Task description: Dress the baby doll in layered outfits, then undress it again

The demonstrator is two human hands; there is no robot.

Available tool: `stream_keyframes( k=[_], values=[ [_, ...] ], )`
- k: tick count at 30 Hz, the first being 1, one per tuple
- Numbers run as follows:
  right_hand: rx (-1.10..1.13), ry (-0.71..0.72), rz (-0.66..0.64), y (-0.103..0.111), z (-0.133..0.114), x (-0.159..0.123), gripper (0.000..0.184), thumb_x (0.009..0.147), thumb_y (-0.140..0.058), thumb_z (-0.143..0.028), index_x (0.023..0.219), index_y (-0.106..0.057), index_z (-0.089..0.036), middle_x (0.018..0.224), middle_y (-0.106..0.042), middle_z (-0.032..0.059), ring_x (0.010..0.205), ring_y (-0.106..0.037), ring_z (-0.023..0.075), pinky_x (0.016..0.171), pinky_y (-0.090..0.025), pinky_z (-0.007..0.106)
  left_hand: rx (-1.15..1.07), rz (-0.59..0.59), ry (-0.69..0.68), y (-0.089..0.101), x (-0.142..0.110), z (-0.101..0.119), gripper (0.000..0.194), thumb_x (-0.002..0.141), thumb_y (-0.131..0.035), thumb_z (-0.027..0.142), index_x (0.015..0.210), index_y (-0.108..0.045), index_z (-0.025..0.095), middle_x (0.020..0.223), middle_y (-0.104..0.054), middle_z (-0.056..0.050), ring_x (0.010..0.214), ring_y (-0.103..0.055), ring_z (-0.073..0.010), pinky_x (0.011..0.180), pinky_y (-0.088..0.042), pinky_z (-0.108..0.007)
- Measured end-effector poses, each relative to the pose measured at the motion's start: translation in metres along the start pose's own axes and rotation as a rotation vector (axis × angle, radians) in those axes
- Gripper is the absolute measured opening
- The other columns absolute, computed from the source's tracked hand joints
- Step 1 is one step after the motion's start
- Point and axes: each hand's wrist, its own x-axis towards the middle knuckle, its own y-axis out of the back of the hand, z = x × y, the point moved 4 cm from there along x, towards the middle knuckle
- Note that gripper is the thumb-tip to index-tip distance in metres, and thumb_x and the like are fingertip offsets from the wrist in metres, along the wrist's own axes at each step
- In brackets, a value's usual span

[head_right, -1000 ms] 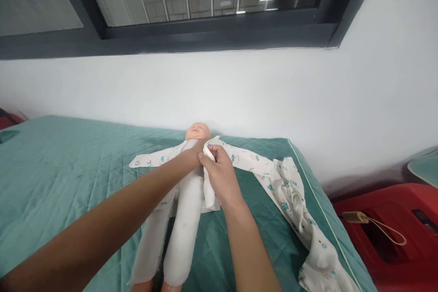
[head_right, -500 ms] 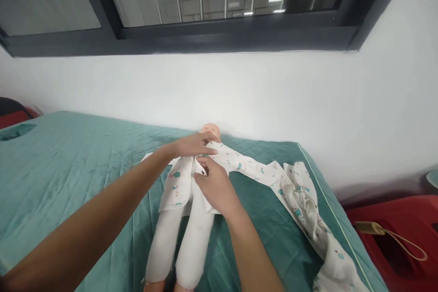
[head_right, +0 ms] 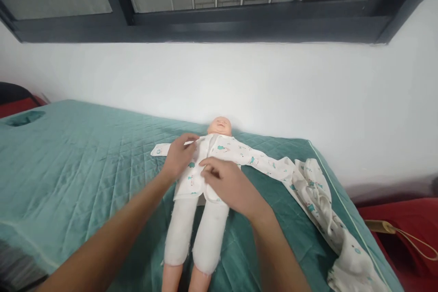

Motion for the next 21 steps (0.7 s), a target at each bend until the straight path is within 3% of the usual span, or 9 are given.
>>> stream_keyframes(
  k=[2, 4, 8, 12, 15, 19, 21],
  values=[
    [-0.101, 0.075, 0.268, 0.005, 0.012, 0.009, 0.025, 0.091, -0.047, -0.033, 0.106, -0.065, -0.025, 0.107, -0.069, 0.0034, 0.098, -0.063, 0.0207, 0.087, -0.048, 0.036, -0.054, 0.042, 0.046, 0.01, -0.032, -0.021, 0.022, 0.086, -0.049, 0.022, 0.1, -0.066, 0.02, 0.112, -0.07, -0.005, 0.104, -0.064, -0.0193, 0.095, -0.051, -0.034],
    [-0.241, 0.143, 0.437, 0.003, 0.026, 0.015, 0.03, 0.091, -0.047, -0.033, 0.113, -0.063, -0.023, 0.123, -0.064, 0.0073, 0.115, -0.057, 0.0244, 0.102, -0.042, 0.043, -0.114, 0.05, 0.08, 0.016, -0.063, -0.041, 0.024, 0.088, -0.048, 0.025, 0.104, -0.065, 0.019, 0.115, -0.069, -0.006, 0.106, -0.064, -0.0195, 0.096, -0.051, -0.035],
    [-0.377, 0.208, 0.431, -0.012, 0.046, 0.02, 0.043, 0.093, -0.046, -0.037, 0.131, -0.056, -0.019, 0.143, -0.052, 0.0116, 0.138, -0.04, 0.0263, 0.117, -0.028, 0.048, -0.118, -0.049, 0.044, 0.02, -0.11, -0.063, 0.033, 0.087, -0.048, 0.019, 0.118, -0.06, 0.02, 0.121, -0.066, -0.007, 0.111, -0.062, -0.0191, 0.098, -0.049, -0.035],
    [-0.306, 0.228, 0.371, -0.025, 0.05, -0.001, 0.045, 0.096, -0.044, -0.039, 0.138, -0.051, -0.023, 0.152, -0.043, 0.0058, 0.147, -0.026, 0.023, 0.121, -0.022, 0.048, 0.098, -0.106, -0.012, 0.026, -0.136, -0.063, 0.04, 0.085, -0.05, 0.017, 0.123, -0.057, 0.024, 0.11, -0.066, -0.004, 0.098, -0.063, -0.0189, 0.09, -0.05, -0.034],
    [-0.162, 0.229, 0.38, -0.032, 0.057, -0.033, 0.041, 0.096, -0.045, -0.039, 0.134, -0.054, -0.028, 0.153, -0.043, 0.004, 0.145, -0.031, 0.022, 0.12, -0.024, 0.048, 0.174, -0.117, -0.01, 0.029, -0.144, -0.059, 0.037, 0.083, -0.053, 0.02, 0.12, -0.056, 0.024, 0.101, -0.066, -0.003, 0.085, -0.062, -0.0174, 0.082, -0.05, -0.031],
    [0.018, 0.102, 0.56, -0.034, 0.087, -0.076, 0.047, 0.091, -0.052, -0.038, 0.137, -0.05, -0.028, 0.151, -0.044, 0.0057, 0.139, -0.04, 0.0228, 0.116, -0.031, 0.048, 0.196, -0.156, 0.043, 0.029, -0.145, -0.057, 0.035, 0.081, -0.056, 0.02, 0.115, -0.056, 0.022, 0.096, -0.067, -0.002, 0.079, -0.061, -0.0166, 0.076, -0.049, -0.029],
    [-0.018, 0.034, 0.62, -0.036, 0.1, -0.087, 0.05, 0.088, -0.053, -0.034, 0.138, -0.048, -0.027, 0.146, -0.049, 0.007, 0.133, -0.046, 0.0233, 0.113, -0.034, 0.048, 0.214, -0.18, 0.066, 0.027, -0.142, -0.058, 0.036, 0.079, -0.057, 0.019, 0.115, -0.056, 0.023, 0.095, -0.068, -0.001, 0.079, -0.062, -0.017, 0.075, -0.048, -0.029]
  ],
)
